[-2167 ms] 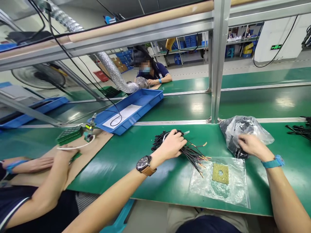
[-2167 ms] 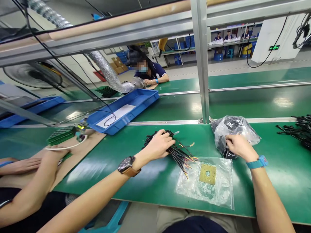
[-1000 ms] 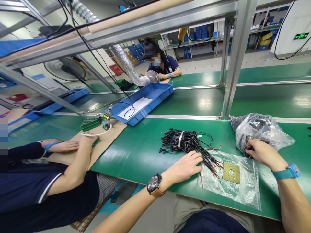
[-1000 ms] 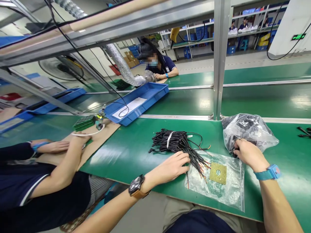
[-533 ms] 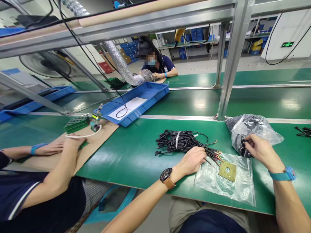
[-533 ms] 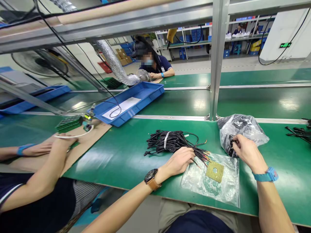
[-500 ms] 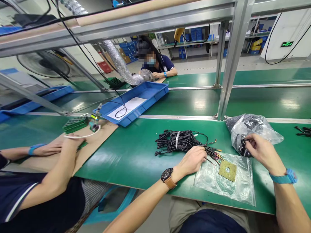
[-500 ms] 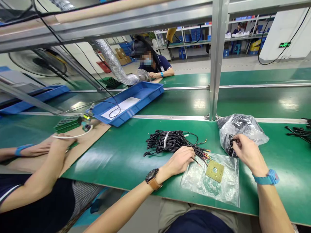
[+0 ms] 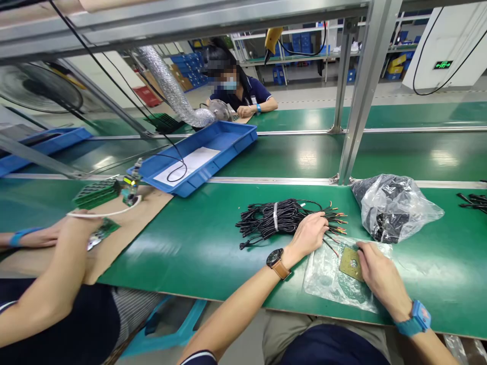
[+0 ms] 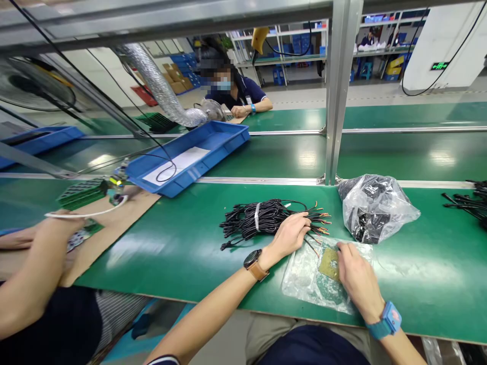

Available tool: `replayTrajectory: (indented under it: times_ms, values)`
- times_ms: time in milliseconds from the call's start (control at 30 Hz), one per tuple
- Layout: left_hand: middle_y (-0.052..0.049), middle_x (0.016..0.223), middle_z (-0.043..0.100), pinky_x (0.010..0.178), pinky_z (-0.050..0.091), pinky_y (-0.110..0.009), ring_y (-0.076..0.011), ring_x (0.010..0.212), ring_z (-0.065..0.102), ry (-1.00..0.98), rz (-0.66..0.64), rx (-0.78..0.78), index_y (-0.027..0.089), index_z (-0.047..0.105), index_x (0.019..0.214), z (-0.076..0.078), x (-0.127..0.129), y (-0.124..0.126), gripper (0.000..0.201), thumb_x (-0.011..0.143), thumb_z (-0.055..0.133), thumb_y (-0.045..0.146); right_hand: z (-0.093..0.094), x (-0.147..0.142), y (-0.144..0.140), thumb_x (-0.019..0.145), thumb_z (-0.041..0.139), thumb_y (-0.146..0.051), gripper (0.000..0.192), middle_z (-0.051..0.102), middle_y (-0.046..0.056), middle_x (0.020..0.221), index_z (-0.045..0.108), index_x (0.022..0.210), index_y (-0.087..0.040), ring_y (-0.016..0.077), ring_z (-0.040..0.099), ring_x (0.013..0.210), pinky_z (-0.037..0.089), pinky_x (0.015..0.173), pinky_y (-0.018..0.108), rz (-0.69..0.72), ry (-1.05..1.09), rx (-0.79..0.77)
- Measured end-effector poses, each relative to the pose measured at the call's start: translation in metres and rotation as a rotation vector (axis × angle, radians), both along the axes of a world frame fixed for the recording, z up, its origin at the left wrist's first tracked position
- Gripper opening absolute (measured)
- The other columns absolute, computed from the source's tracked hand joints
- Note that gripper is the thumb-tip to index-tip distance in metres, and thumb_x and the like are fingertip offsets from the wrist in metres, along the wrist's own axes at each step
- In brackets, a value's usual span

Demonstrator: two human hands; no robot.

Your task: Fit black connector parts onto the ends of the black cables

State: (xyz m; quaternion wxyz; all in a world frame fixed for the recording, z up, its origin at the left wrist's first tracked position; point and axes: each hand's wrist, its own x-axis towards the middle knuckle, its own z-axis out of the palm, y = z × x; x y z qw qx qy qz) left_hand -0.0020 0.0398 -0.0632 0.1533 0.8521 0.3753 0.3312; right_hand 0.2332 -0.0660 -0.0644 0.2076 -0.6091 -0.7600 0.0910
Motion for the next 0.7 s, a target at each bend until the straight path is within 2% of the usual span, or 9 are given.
replayTrajectory:
  times_ms: [167, 300, 400, 467, 500, 600, 700]
  values:
    - [-0.01, 0.104, 0.071, 0.107, 0.051, -0.044, -0.0247, 0.122, 0.062, -0.062, 0.054, -0.01, 0.018, 0.062, 0.096, -0.001, 0.013, 0.011, 0.012, 0.098, 0.05, 0.015, 0.011, -0.023, 0.021, 0.105, 0.033, -0.02, 0.026, 0.067, 0.01, 0.101, 0.055, 0.119, -0.021, 0.0254, 0.07, 0.082, 0.053, 0.072, 0.036, 0.15, 0.013, -0.046]
    - [-0.01, 0.102, 0.071, 0.099, 0.053, -0.04, -0.0236, 0.114, 0.064, -0.127, 0.077, -0.003, 0.017, 0.062, 0.095, 0.008, 0.014, 0.011, 0.014, 0.098, 0.049, 0.015, 0.023, -0.017, 0.046, 0.104, 0.039, -0.021, 0.02, 0.069, 0.008, 0.1, 0.057, 0.111, -0.021, 0.0244, 0.07, 0.086, 0.052, 0.076, 0.035, 0.263, 0.114, -0.078]
    - [-0.008, 0.089, 0.07, 0.085, 0.053, -0.035, -0.0215, 0.094, 0.066, -0.083, -0.077, 0.021, 0.017, 0.064, 0.089, 0.021, 0.003, 0.002, 0.016, 0.099, 0.051, 0.019, 0.031, -0.005, 0.064, 0.103, 0.045, -0.024, 0.015, 0.07, 0.005, 0.091, 0.059, 0.105, -0.021, 0.0228, 0.069, 0.078, 0.051, 0.071, 0.033, 0.271, 0.149, -0.062]
    - [-0.005, 0.084, 0.07, 0.079, 0.049, -0.032, -0.019, 0.083, 0.065, 0.05, -0.235, 0.024, 0.018, 0.066, 0.091, 0.029, -0.008, -0.007, 0.015, 0.099, 0.055, 0.022, 0.032, 0.0, 0.071, 0.103, 0.046, -0.027, 0.015, 0.07, 0.004, 0.086, 0.06, 0.106, -0.021, 0.0211, 0.067, 0.072, 0.05, 0.067, 0.033, 0.249, 0.184, -0.042]
    - [-0.004, 0.084, 0.071, 0.077, 0.048, -0.031, -0.0178, 0.079, 0.065, 0.11, -0.273, 0.017, 0.019, 0.067, 0.095, 0.031, -0.013, -0.012, 0.013, 0.099, 0.056, 0.023, 0.032, 0.001, 0.073, 0.103, 0.046, -0.028, 0.017, 0.07, 0.004, 0.085, 0.06, 0.108, -0.02, 0.0204, 0.066, 0.069, 0.05, 0.066, 0.033, 0.238, 0.204, -0.032]
    - [-0.001, 0.079, 0.07, 0.069, 0.044, -0.028, -0.0158, 0.07, 0.065, 0.25, -0.272, -0.047, 0.02, 0.067, 0.101, 0.036, -0.022, -0.024, 0.013, 0.101, 0.056, 0.027, 0.027, 0.003, 0.072, 0.104, 0.046, -0.029, 0.019, 0.071, 0.006, 0.089, 0.06, 0.112, -0.019, 0.0195, 0.066, 0.07, 0.05, 0.067, 0.032, 0.253, 0.27, -0.008]
    - [0.001, 0.069, 0.065, 0.062, 0.039, -0.027, -0.0149, 0.063, 0.063, 0.327, -0.271, -0.118, 0.019, 0.065, 0.096, 0.039, -0.023, -0.029, 0.016, 0.103, 0.054, 0.029, 0.025, 0.003, 0.067, 0.105, 0.047, -0.031, 0.02, 0.073, 0.008, 0.098, 0.06, 0.114, -0.02, 0.021, 0.069, 0.08, 0.051, 0.073, 0.033, 0.332, 0.323, -0.019]
